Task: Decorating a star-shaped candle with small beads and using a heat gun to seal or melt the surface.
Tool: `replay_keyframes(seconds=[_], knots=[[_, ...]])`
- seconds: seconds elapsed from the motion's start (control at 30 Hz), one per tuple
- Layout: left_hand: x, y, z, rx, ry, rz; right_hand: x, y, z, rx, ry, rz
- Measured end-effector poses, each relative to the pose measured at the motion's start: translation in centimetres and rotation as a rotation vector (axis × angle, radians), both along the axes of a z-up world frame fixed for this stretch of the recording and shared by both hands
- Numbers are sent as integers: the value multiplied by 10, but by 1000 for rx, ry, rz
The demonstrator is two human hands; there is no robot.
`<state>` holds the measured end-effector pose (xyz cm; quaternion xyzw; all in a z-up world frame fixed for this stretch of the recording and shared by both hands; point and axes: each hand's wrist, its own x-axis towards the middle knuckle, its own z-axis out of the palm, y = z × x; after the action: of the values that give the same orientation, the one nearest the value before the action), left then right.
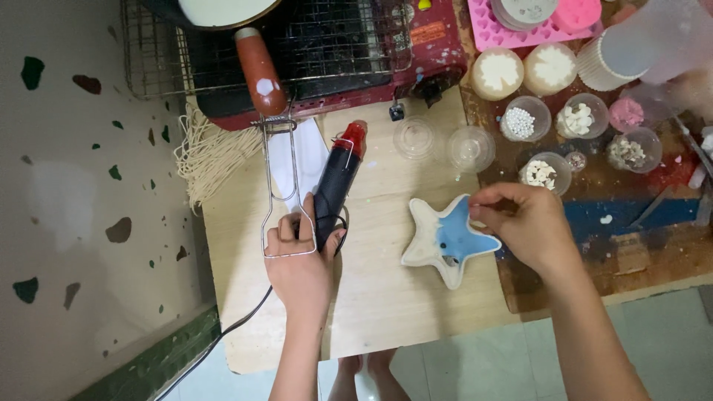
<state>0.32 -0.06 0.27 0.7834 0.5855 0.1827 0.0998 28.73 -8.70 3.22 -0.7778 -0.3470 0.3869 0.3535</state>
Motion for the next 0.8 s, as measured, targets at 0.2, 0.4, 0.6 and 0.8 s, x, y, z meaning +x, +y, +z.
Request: replay_keyframes(seconds=[0.2, 0.4, 0.6, 0.8], knots=[[1, 0, 0, -15, 20, 4, 4, -7, -13, -40, -41, 21], [-1, 0, -3, 2, 18, 1, -5, -18, 12, -28, -107, -22], [-1, 0, -3, 22, 20, -5, -5, -51, -1, -129, -180, -31], [-1, -1, -7, 25, 42, 3, -9, -53, 9, -112, -332, 23]])
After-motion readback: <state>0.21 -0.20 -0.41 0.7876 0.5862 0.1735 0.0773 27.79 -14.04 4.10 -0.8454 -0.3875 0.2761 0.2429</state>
